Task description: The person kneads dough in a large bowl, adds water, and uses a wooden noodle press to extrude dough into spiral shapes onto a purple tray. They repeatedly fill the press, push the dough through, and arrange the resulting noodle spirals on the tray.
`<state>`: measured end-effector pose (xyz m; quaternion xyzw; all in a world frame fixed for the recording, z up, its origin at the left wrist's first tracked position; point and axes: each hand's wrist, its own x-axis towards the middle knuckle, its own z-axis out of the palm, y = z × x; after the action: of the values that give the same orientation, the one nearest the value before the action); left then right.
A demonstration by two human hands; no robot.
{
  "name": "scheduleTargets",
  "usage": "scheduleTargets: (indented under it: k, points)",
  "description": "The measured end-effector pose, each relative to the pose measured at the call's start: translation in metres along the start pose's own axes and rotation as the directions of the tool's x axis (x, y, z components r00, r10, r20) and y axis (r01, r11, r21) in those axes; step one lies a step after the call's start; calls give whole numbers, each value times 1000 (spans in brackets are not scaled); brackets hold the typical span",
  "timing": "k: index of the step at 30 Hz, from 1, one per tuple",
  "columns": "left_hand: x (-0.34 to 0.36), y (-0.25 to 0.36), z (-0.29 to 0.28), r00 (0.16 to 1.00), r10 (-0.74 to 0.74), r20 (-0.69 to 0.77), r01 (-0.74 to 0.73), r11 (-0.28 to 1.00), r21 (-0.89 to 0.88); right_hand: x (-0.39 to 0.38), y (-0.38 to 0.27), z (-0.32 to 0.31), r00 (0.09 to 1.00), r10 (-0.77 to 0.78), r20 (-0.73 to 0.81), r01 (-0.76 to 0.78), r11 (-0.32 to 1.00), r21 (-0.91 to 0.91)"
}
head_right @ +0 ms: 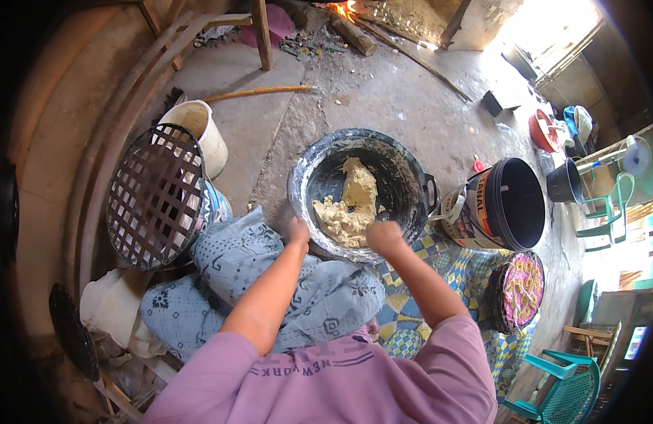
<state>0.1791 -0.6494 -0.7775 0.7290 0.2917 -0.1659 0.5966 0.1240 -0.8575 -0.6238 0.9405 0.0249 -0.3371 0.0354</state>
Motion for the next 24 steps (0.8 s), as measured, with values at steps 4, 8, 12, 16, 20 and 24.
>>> scheduleTargets:
  k: [4,8,12,16,20,24]
  points:
    - [27,-11,-1,978,210,-18,-199,946,256,20,8,-5,994,-27,-104,27,1000,0]
    - [72,11,-18,946,304,115,-323,919,225,70,-32,31,994,-46,-99,56,993,100]
    - [95,19,-31,933,335,133,-360,877,317,79,-56,42,992,-118,-43,124,962,243]
    - [93,18,-29,930,358,83,-365,877,314,23,-42,21,992,-109,-66,123,956,265]
    - [82,16,-21,988,146,41,-145,989,-5,-10,-4,-1,988,37,-147,-14,988,157]
    - [69,19,-10,957,-271,101,289,916,-280,27,3,19,994,100,-41,-97,993,74]
